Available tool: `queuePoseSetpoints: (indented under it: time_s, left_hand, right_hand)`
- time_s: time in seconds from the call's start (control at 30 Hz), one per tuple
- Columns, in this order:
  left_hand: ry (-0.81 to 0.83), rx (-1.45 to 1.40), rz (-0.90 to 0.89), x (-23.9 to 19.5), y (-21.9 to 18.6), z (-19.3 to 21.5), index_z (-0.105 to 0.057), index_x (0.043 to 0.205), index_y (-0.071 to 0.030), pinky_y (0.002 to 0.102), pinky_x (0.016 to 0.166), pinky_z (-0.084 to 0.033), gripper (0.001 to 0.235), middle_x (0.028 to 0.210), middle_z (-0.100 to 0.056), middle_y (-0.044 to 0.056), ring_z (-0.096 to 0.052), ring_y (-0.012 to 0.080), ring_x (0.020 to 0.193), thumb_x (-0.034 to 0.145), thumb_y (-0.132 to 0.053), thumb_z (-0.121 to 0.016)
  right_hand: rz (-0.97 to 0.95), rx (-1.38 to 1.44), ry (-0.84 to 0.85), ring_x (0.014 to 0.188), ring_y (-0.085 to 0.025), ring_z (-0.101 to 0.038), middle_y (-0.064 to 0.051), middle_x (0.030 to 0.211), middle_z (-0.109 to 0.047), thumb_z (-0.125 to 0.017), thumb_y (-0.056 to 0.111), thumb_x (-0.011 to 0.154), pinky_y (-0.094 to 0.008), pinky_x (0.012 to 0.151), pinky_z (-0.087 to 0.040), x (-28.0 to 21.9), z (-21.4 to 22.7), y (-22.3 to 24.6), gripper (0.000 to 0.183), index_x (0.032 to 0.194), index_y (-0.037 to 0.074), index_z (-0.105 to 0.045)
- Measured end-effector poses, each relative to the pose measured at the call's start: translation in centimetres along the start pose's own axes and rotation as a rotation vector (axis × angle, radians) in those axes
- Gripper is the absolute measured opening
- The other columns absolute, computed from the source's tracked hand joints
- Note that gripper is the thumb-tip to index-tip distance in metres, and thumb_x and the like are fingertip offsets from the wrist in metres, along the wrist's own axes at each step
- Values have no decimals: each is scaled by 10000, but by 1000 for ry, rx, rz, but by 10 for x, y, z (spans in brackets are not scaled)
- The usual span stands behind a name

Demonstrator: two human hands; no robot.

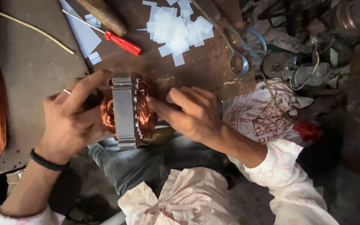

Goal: The recorder is winding and assembling copper coils into an electrical motor stator core using plastic strips and a screwdriver for positioning.

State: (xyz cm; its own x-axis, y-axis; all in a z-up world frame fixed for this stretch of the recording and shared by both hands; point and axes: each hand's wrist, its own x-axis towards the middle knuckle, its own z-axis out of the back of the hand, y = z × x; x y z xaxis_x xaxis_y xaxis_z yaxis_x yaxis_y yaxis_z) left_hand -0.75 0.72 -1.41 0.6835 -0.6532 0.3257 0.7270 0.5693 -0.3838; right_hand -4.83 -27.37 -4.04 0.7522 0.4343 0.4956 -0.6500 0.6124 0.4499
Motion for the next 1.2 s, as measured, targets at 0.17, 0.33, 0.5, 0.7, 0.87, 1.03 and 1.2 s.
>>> queuePoseSetpoints:
  time_s: [0.17,0.33,0.5,0.7,0.87,1.03,1.2]
  left_hand:
    - [220,171,-1,0,3,7,-687,589,-106,385,581,-552,172,1450,-591,86,-715,241,1015,483,-172,-804]
    - [192,91,4,10,3,4,-743,689,-57,385,652,-564,225,1443,-595,99,-716,254,997,490,-151,-786]
    - [49,-111,89,13,-3,-3,-759,784,-32,377,805,-583,189,1382,-641,88,-707,232,990,607,-90,-790]
    - [-78,-299,192,10,0,-10,-762,914,-28,335,910,-593,185,1378,-650,100,-724,219,1069,730,-26,-773]
    - [-8,-320,71,16,14,-5,-762,925,-7,344,893,-591,227,1392,-630,119,-715,237,1053,699,11,-756]
    - [13,-392,13,22,20,-14,-715,897,23,336,868,-593,186,1448,-572,154,-706,246,1046,728,-7,-788]
    - [1,-373,12,21,23,-12,-737,943,35,335,882,-598,206,1449,-574,144,-709,240,1049,756,-9,-810]
  right_hand:
    - [-62,78,-9,772,-190,-657,-7,877,-600,-835,103,855,-347,689,-546,2,0,1,370,1210,172,-756]
    - [-119,215,44,757,-180,-666,-13,891,-626,-843,118,875,-336,673,-540,10,2,-3,304,1169,139,-768]
    - [92,42,95,739,-190,-654,-24,881,-621,-835,107,841,-347,611,-514,11,1,-4,266,1094,50,-776]
    - [92,-111,-12,805,-183,-669,-26,940,-633,-797,125,798,-345,645,-527,9,-1,6,296,1072,25,-747]
    - [-9,-57,-11,715,-180,-609,12,836,-554,-830,100,827,-356,641,-520,10,-2,6,294,1118,104,-786]
    - [-22,2,9,783,-199,-659,-7,920,-609,-795,79,783,-363,697,-550,12,0,6,360,1142,93,-767]
    - [-108,74,-25,769,-183,-670,-2,925,-620,-843,71,811,-340,675,-553,13,-5,8,300,1098,132,-782]
